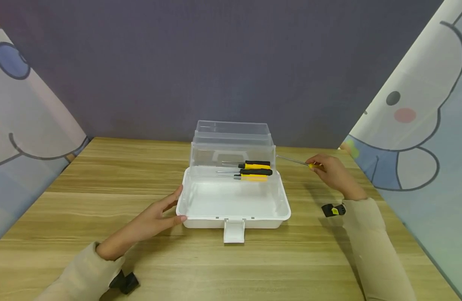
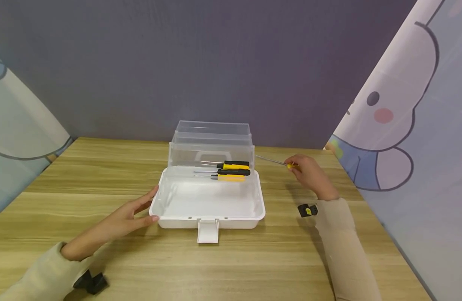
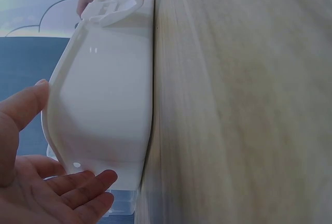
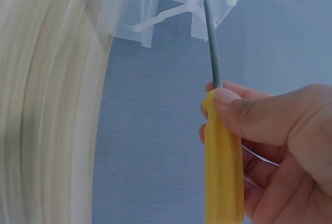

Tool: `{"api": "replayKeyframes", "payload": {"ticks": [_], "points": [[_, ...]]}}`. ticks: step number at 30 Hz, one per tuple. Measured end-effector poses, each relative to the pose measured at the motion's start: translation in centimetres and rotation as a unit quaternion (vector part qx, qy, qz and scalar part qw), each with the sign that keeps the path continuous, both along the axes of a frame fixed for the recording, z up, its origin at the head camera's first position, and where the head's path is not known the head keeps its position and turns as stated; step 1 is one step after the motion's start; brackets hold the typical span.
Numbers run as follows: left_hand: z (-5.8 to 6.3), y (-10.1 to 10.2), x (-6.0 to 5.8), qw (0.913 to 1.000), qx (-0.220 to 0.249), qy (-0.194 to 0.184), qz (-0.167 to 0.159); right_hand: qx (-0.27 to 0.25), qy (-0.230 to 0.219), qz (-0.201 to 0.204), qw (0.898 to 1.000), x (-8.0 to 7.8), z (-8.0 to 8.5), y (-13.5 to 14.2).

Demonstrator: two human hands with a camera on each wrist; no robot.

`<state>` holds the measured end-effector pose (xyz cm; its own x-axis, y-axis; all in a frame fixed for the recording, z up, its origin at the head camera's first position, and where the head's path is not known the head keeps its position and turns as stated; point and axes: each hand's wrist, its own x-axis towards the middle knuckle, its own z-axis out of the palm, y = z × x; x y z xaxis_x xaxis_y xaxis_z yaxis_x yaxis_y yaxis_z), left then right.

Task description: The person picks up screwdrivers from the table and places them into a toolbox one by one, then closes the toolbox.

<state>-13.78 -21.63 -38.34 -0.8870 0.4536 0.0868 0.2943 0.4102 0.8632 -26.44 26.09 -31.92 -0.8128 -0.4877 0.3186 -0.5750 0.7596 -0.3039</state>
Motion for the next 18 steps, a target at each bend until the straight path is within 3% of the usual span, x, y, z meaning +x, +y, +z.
{"api": "replayKeyframes", "payload": {"ticks": [11,18], "points": [[0.01,-0.02,0.04,1.0000,-0.002,-0.003,0.003,-0.007,0.004,-0.020,1.000,0.46,0.51,-0.57],[0.11,0.02,-0.02,1.0000,-0.004,-0.001,0.001,-0.017,0.041,-0.017,0.999,0.74,0.99,-0.50]]}}
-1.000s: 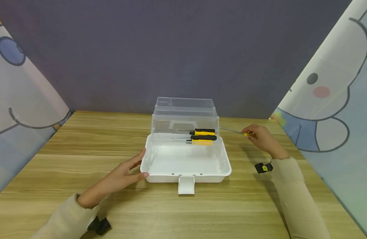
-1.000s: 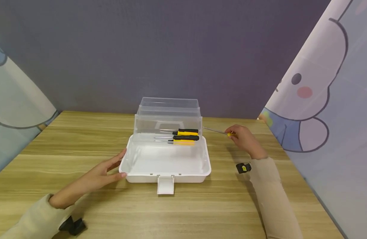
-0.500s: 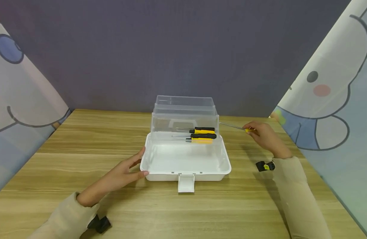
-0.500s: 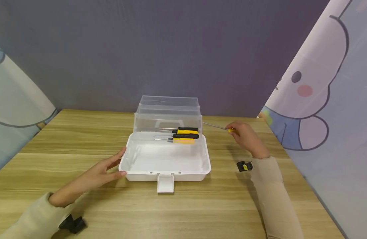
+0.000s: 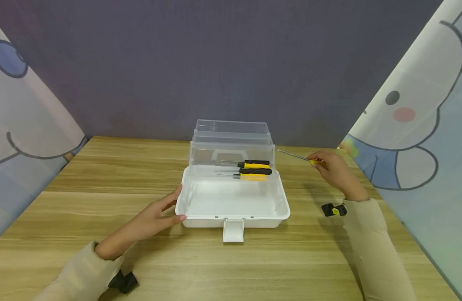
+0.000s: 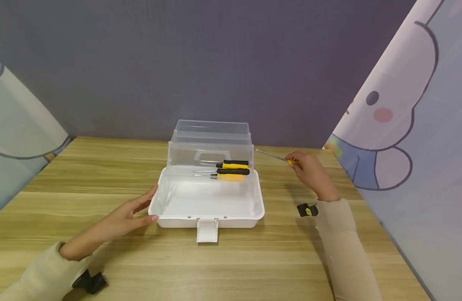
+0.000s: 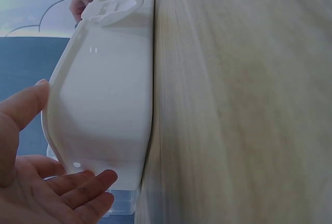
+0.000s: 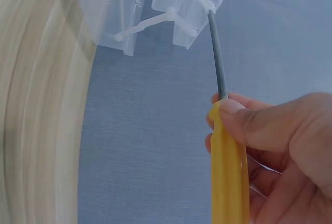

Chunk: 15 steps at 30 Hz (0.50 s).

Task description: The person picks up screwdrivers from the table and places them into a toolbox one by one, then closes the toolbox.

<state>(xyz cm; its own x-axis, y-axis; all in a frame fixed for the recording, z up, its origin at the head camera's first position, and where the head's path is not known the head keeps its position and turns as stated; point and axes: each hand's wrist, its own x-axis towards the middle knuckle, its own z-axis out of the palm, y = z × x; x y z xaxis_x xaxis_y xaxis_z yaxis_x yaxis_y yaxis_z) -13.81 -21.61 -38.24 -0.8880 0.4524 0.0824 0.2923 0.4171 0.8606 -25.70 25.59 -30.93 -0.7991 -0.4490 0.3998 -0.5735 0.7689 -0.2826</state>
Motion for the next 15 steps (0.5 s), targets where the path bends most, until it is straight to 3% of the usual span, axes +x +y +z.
{"api": "replayKeyframes", "payload": {"ticks": [15], "points": [[0.14,0.06,0.09,1.0000,-0.005,0.002,0.004,-0.003,0.014,0.020,1.000,0.87,0.74,-0.66]]}}
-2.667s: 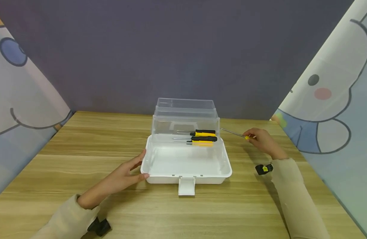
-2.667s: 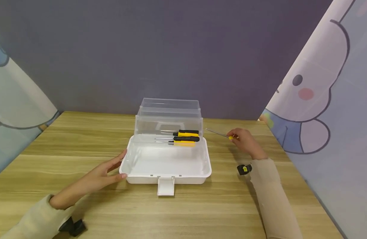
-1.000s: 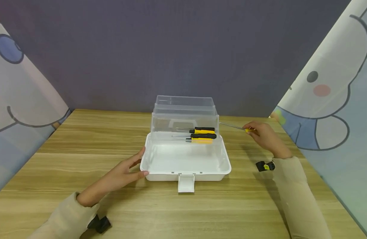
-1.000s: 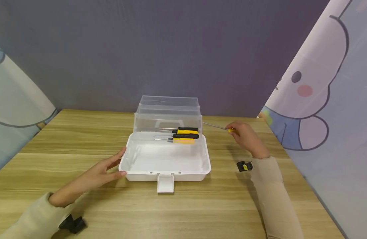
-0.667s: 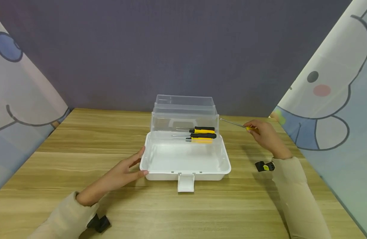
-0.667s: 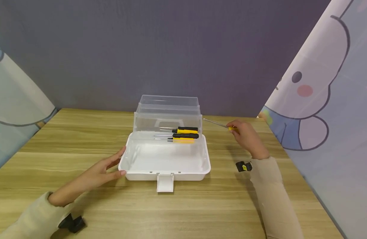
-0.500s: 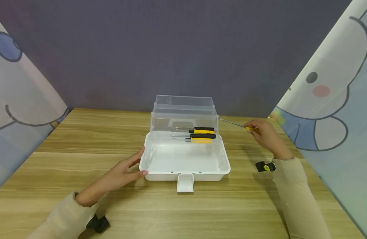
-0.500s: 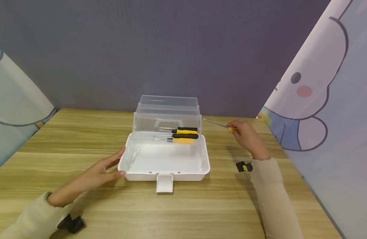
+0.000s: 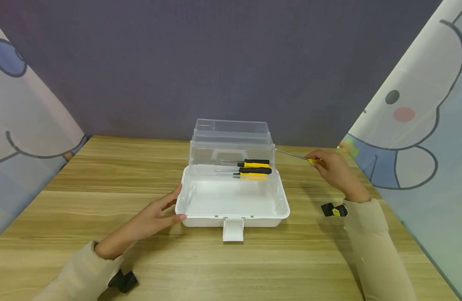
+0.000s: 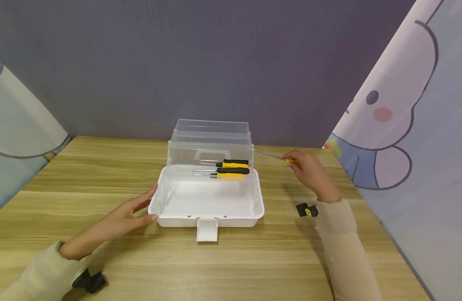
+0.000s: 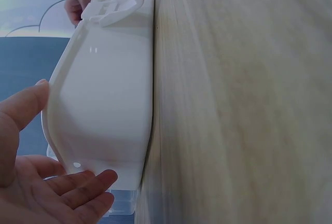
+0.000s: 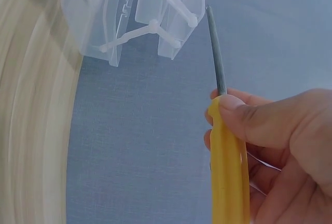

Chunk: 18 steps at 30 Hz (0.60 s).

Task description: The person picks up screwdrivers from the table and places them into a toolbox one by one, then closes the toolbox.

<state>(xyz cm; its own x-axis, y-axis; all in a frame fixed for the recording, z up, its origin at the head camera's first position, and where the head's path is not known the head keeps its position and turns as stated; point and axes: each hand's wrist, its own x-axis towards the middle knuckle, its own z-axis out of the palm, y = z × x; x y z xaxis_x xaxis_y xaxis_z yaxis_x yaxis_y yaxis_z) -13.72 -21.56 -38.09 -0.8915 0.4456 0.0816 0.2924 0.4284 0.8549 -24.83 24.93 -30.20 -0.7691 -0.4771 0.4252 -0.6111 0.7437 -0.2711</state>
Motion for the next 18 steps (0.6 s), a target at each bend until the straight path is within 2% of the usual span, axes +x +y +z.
{"api": "replayKeyframes", "payload": {"ticks": [7,18], "points": [[-0.1,0.0,-0.1,1.0000,0.002,0.001,0.001,0.005,-0.008,0.000,1.000,0.2,0.2,-0.3],[0.0,0.0,0.0,1.0000,0.001,0.000,0.000,0.002,0.007,0.017,1.000,0.4,0.3,-1.1]]}}
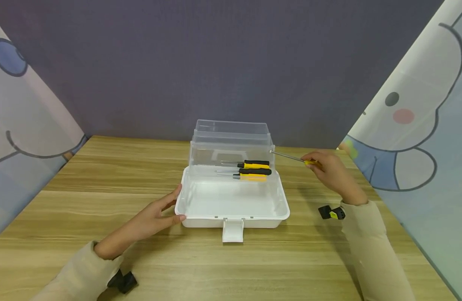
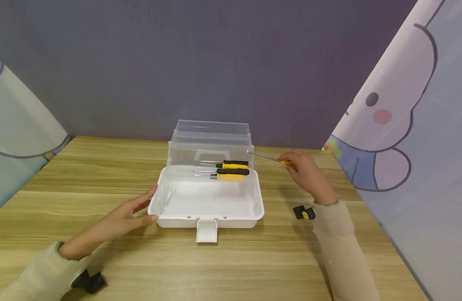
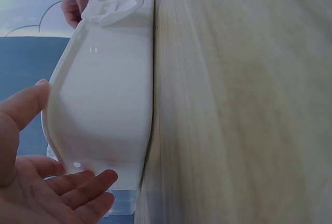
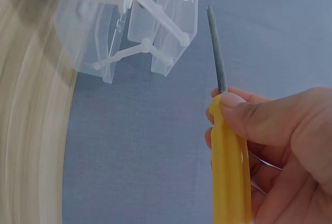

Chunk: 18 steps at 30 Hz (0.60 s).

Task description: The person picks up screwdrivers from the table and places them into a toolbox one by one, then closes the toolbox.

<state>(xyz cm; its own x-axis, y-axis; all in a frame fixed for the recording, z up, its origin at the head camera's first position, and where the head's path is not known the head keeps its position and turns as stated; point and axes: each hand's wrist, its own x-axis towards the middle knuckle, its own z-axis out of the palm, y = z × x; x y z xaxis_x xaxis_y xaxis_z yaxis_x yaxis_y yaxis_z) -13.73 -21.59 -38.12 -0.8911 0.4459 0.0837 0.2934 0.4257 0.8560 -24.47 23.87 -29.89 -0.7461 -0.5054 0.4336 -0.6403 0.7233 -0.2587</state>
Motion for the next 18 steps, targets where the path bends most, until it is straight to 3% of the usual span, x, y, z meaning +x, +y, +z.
{"api": "replayKeyframes", "payload": {"ticks": [18], "points": [[-0.04,0.03,-0.06,0.9999,0.015,-0.004,-0.003,-0.007,0.004,0.014,1.000,0.17,-0.21,-0.99]]}}
